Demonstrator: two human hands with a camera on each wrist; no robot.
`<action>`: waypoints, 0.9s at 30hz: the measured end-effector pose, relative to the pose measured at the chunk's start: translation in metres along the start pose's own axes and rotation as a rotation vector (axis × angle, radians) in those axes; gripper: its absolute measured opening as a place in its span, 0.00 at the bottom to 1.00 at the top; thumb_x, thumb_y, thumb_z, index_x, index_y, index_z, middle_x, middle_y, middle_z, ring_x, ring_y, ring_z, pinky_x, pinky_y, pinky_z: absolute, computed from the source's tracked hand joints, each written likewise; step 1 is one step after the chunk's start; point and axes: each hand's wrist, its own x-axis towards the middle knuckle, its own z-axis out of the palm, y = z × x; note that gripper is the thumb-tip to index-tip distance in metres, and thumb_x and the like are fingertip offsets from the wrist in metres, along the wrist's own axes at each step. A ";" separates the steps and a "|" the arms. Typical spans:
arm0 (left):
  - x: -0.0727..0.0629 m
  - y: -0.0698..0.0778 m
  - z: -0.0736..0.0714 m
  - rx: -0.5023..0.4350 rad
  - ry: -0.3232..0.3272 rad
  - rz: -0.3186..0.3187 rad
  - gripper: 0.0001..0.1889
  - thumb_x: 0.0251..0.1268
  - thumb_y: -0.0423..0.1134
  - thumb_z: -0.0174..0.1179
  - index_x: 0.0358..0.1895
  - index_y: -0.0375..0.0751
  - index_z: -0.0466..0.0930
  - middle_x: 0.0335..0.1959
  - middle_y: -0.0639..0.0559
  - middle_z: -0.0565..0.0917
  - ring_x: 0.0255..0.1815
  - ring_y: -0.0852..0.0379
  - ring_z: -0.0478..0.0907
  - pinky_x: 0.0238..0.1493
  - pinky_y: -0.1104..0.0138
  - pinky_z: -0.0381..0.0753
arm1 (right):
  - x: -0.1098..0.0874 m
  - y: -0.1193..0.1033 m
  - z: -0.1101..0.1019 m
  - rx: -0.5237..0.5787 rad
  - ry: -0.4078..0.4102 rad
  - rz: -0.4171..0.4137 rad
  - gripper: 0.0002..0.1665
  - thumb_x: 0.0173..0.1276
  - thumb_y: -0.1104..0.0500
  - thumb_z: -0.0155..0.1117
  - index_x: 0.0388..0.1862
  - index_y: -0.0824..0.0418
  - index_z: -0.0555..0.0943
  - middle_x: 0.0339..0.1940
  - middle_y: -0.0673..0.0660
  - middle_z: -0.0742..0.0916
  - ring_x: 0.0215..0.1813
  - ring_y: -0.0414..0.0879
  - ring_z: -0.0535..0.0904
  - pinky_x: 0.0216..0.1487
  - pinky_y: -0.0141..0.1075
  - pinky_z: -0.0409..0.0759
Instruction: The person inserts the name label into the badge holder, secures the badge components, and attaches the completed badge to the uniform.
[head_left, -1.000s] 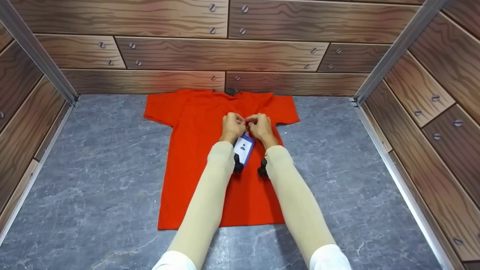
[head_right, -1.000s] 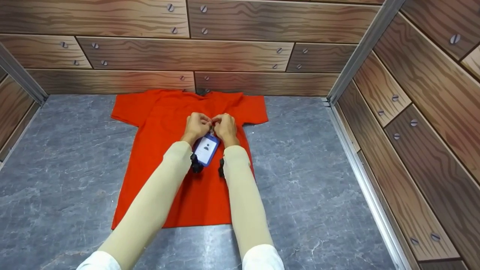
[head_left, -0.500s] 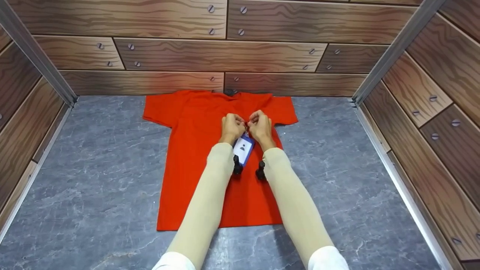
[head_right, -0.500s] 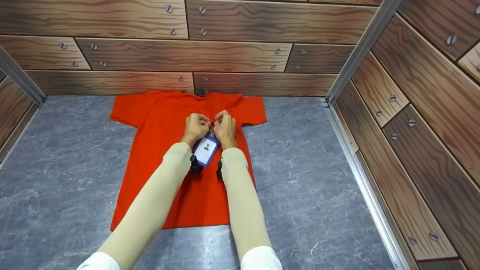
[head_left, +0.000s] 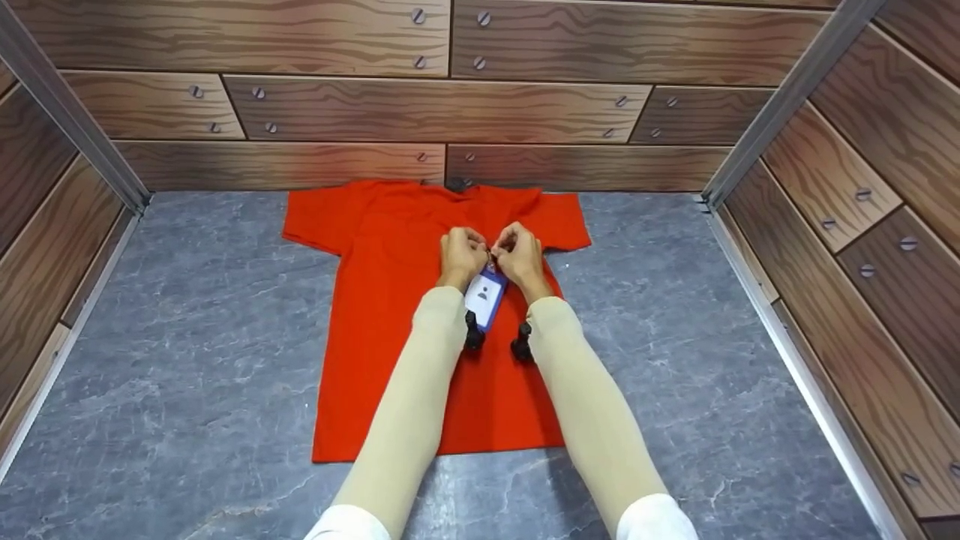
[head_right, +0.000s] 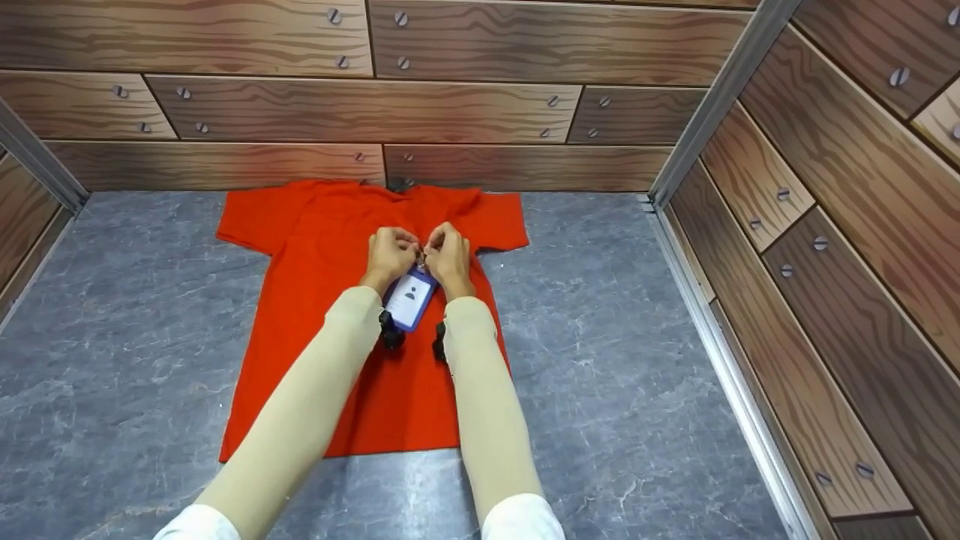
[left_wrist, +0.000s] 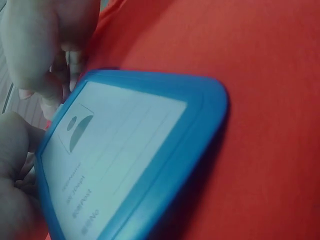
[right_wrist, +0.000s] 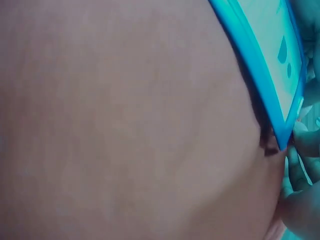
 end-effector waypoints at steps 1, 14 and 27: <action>0.000 -0.001 -0.001 -0.010 -0.006 0.002 0.06 0.64 0.30 0.64 0.40 0.38 0.90 0.37 0.45 0.93 0.43 0.52 0.90 0.49 0.61 0.86 | 0.000 0.001 0.000 0.011 0.006 0.009 0.07 0.61 0.71 0.70 0.35 0.64 0.80 0.37 0.64 0.91 0.41 0.56 0.88 0.45 0.35 0.80; 0.000 -0.007 -0.006 -0.033 -0.046 0.027 0.09 0.69 0.32 0.63 0.46 0.43 0.92 0.42 0.49 0.93 0.51 0.56 0.89 0.56 0.63 0.84 | 0.005 0.008 -0.005 0.008 0.005 0.054 0.09 0.60 0.68 0.62 0.33 0.65 0.90 0.39 0.63 0.91 0.50 0.56 0.85 0.54 0.39 0.79; 0.000 -0.003 -0.005 -0.112 -0.057 -0.004 0.09 0.71 0.30 0.62 0.48 0.40 0.90 0.45 0.45 0.92 0.50 0.55 0.90 0.53 0.63 0.86 | 0.005 0.009 -0.007 -0.089 -0.080 0.070 0.11 0.66 0.63 0.64 0.39 0.69 0.90 0.44 0.66 0.92 0.54 0.58 0.86 0.61 0.46 0.81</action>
